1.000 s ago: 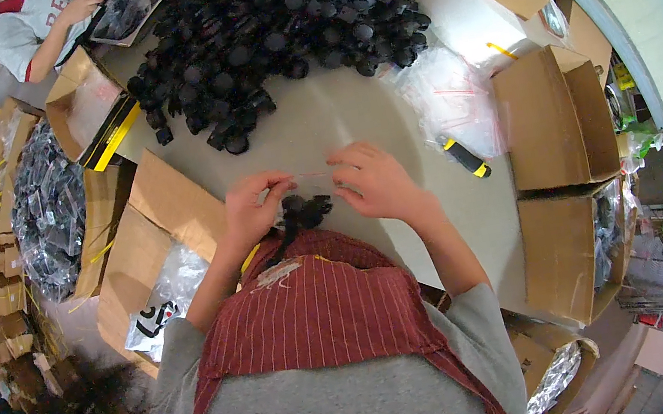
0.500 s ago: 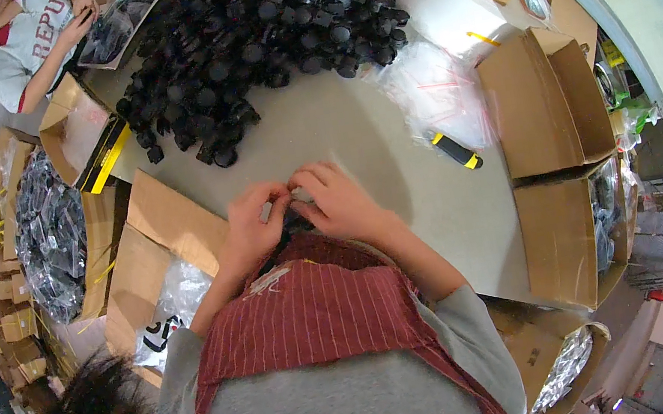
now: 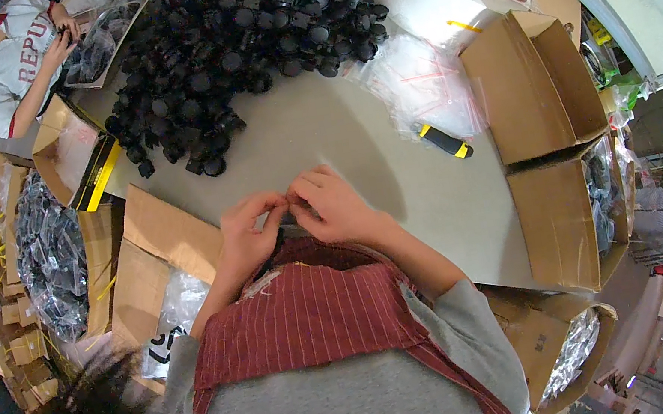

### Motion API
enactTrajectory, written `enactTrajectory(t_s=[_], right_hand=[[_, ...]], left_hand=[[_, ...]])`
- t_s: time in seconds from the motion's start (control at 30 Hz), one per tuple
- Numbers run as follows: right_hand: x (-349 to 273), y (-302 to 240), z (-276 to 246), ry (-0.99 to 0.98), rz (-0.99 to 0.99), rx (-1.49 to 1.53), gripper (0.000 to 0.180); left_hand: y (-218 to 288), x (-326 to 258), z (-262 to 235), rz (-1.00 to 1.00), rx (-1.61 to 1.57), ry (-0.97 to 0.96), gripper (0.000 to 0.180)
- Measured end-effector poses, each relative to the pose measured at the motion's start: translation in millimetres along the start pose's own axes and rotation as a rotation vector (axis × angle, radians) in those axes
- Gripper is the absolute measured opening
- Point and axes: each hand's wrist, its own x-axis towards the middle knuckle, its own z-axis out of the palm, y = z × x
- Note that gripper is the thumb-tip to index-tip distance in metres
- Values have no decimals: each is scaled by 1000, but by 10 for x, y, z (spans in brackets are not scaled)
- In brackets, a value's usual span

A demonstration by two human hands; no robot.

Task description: The person picks up plastic pieces from a large pile on a table and places them into small plastic bags, then sets the filled bags aside.

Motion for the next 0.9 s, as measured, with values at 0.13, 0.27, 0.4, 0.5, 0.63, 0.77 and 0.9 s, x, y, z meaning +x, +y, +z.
enactTrajectory(t_s=[0.13, 0.27, 0.4, 0.5, 0.63, 0.77, 0.9], right_hand=[[-60, 78, -10, -9, 4, -12, 13], [-207, 72, -160, -50, 74, -41, 12], [-384, 87, -204, -87, 120, -27, 9], [-556, 170, -263, -66, 294, 117, 9], [-911, 269, -589, 65, 731, 536, 13], [-1320, 136, -1279, 783, 591, 604, 10], [-1922, -115, -2107, 1457, 300, 324, 6]], left_hand=[[-122, -22, 14, -141, -24, 41, 9], [-266, 4, -87, -347, -136, 82, 7], [-382, 14, -43, -375, -264, 40, 7], [-368, 116, 50, -409, -308, -37, 8], [-655, 174, 95, -451, -233, 19, 9], [-882, -21, -26, -509, -340, 104, 18], [-1124, -203, -40, -560, -400, 32, 31]])
